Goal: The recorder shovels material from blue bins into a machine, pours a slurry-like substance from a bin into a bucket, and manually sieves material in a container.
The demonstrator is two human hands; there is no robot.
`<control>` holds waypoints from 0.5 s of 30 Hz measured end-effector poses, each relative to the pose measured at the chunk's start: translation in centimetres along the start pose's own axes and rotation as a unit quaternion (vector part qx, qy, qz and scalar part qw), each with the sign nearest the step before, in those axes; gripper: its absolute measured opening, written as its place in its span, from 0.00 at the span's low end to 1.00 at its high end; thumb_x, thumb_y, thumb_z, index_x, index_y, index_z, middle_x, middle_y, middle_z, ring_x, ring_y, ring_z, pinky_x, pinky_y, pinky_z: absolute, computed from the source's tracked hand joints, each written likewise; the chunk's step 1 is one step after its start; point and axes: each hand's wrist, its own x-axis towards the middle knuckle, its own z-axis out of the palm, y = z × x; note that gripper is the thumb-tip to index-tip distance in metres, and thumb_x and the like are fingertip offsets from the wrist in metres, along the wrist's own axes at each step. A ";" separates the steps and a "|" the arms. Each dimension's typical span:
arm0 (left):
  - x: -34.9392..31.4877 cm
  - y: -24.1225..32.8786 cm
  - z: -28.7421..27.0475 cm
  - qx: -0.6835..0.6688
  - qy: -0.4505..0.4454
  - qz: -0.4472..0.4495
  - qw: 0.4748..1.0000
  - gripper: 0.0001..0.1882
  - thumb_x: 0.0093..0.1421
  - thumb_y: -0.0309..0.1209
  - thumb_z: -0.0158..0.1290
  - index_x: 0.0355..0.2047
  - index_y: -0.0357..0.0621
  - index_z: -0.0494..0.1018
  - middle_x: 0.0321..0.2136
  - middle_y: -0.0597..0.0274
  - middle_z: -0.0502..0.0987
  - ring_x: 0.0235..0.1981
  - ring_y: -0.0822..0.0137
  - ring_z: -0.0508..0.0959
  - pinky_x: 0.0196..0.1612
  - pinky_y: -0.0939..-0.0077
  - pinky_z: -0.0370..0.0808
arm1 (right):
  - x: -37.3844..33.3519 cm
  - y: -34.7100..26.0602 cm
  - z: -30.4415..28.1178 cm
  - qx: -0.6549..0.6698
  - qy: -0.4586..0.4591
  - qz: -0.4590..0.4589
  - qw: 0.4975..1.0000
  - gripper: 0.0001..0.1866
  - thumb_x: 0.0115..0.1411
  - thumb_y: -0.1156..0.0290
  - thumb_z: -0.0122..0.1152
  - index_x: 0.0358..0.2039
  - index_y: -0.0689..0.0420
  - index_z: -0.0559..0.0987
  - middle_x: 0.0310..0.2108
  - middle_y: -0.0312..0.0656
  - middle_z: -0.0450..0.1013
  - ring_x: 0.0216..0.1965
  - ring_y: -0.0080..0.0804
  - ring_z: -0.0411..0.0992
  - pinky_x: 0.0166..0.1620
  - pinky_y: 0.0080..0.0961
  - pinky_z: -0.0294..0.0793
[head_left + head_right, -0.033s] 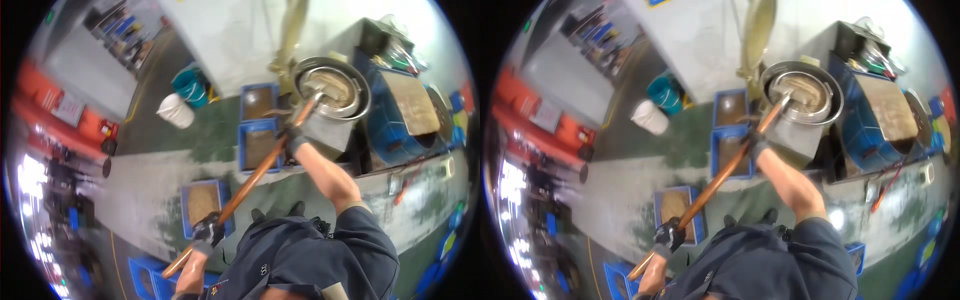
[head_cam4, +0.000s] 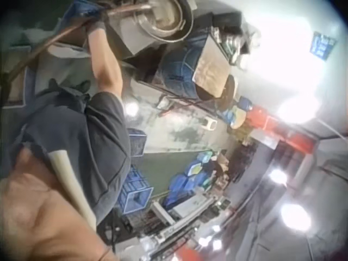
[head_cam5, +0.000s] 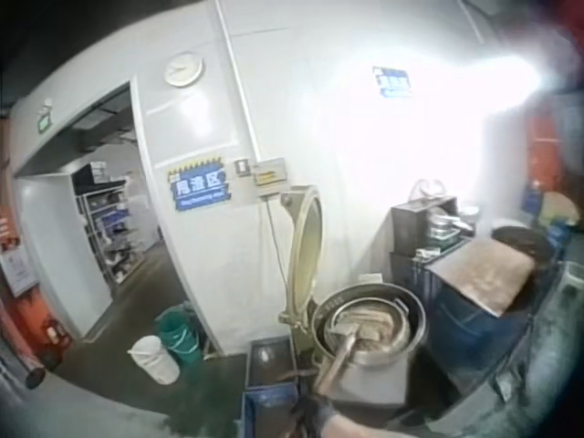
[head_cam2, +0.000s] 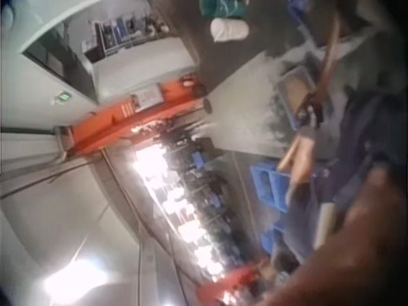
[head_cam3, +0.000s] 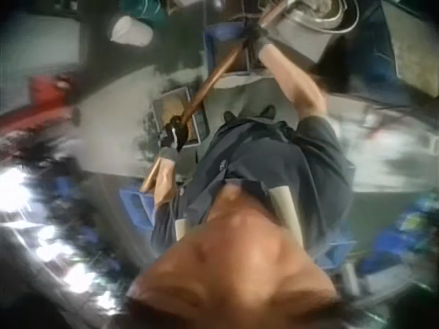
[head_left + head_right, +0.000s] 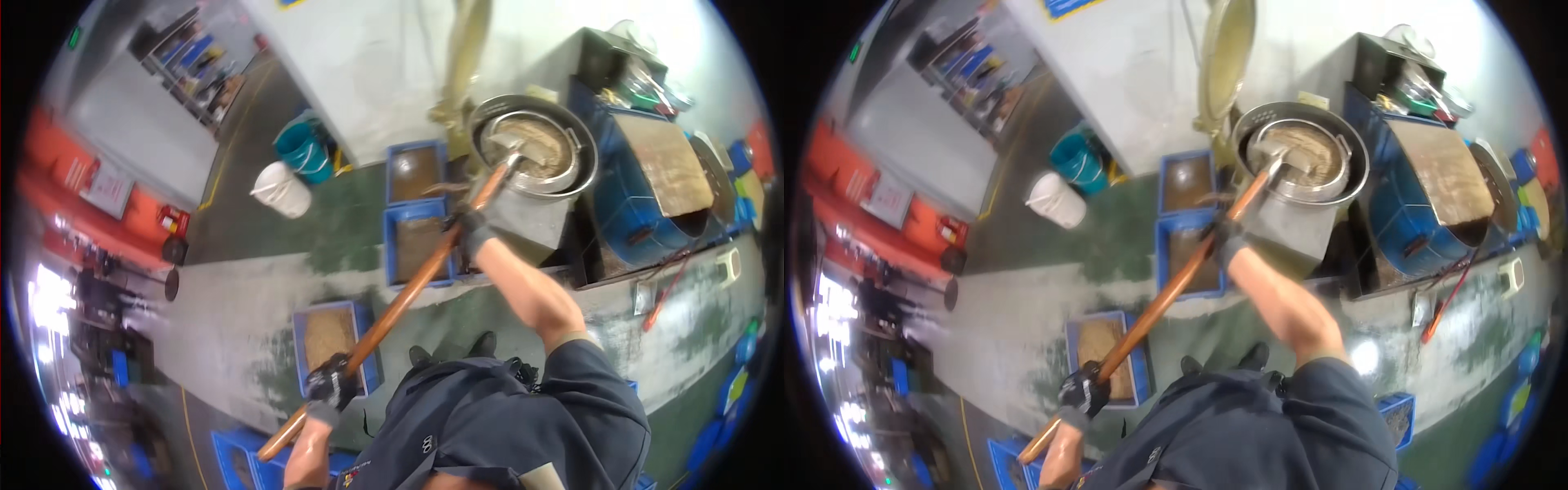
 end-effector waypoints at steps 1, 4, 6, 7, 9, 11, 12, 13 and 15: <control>0.3 0.5 -1.2 0.002 -0.005 0.023 1.000 0.11 0.53 0.37 0.52 0.35 0.46 0.73 0.25 0.48 0.78 0.28 0.45 0.79 0.31 0.53 0.75 | -1.1 -1.0 -0.3 0.029 0.005 -0.017 0.999 0.13 0.61 0.62 0.49 0.21 0.51 0.70 0.17 0.41 0.67 0.18 0.37 0.67 0.24 0.36 0.69; 0.1 1.5 -3.5 0.039 -0.027 0.011 0.999 0.11 0.53 0.36 0.53 0.35 0.46 0.73 0.24 0.46 0.78 0.28 0.45 0.79 0.32 0.53 0.75 | -4.1 -1.6 0.0 0.089 0.020 -0.058 0.994 0.13 0.61 0.62 0.51 0.21 0.51 0.70 0.16 0.40 0.67 0.16 0.36 0.66 0.22 0.34 0.68; 0.4 2.2 -2.8 0.022 -0.052 0.010 0.998 0.10 0.52 0.35 0.53 0.34 0.46 0.73 0.24 0.45 0.77 0.28 0.45 0.78 0.31 0.52 0.75 | -3.7 -2.4 -0.9 0.116 0.031 -0.083 0.989 0.12 0.61 0.63 0.52 0.21 0.51 0.70 0.15 0.39 0.67 0.15 0.36 0.66 0.21 0.33 0.68; 1.4 3.1 -0.8 0.023 -0.053 0.049 0.997 0.10 0.52 0.36 0.54 0.34 0.46 0.73 0.23 0.45 0.77 0.28 0.44 0.78 0.31 0.52 0.75 | -1.7 -2.9 -2.6 0.118 0.046 -0.067 0.990 0.12 0.60 0.64 0.52 0.21 0.52 0.70 0.15 0.39 0.66 0.15 0.36 0.66 0.20 0.34 0.68; 2.5 3.7 1.8 0.045 -0.039 0.034 0.998 0.10 0.53 0.36 0.54 0.33 0.45 0.72 0.22 0.46 0.77 0.26 0.44 0.78 0.31 0.53 0.75 | -0.1 -4.0 -3.2 0.120 0.029 -0.032 0.992 0.10 0.60 0.66 0.52 0.23 0.55 0.69 0.14 0.41 0.65 0.14 0.36 0.66 0.18 0.35 0.68; 2.1 3.9 1.1 0.037 -0.022 0.036 0.998 0.10 0.53 0.36 0.53 0.32 0.45 0.72 0.21 0.46 0.77 0.25 0.44 0.78 0.30 0.53 0.75 | -0.9 -3.7 -3.1 0.117 -0.010 -0.035 0.992 0.11 0.62 0.64 0.49 0.24 0.54 0.70 0.14 0.39 0.63 0.13 0.34 0.65 0.17 0.34 0.68; 1.9 4.9 -0.6 0.047 -0.033 0.033 0.998 0.10 0.53 0.36 0.53 0.32 0.45 0.72 0.21 0.46 0.77 0.25 0.45 0.78 0.30 0.53 0.75 | -1.2 -4.3 -3.5 0.111 -0.045 -0.042 0.992 0.12 0.64 0.63 0.47 0.25 0.54 0.71 0.13 0.37 0.62 0.12 0.33 0.64 0.15 0.33 0.69; 1.2 5.5 -2.4 0.060 -0.046 0.028 0.997 0.09 0.53 0.36 0.53 0.31 0.45 0.73 0.21 0.46 0.77 0.25 0.45 0.78 0.29 0.53 0.75 | -1.1 -3.4 -3.8 0.130 0.002 -0.024 0.991 0.11 0.61 0.64 0.51 0.26 0.57 0.70 0.15 0.43 0.66 0.15 0.37 0.66 0.19 0.37 0.69; -1.1 5.8 -5.4 0.055 -0.042 0.009 0.998 0.09 0.53 0.36 0.53 0.31 0.45 0.73 0.22 0.46 0.77 0.25 0.45 0.78 0.29 0.53 0.75 | -4.2 -3.8 -1.5 0.141 0.019 -0.005 0.990 0.10 0.62 0.64 0.50 0.29 0.55 0.73 0.16 0.41 0.65 0.14 0.35 0.66 0.18 0.35 0.69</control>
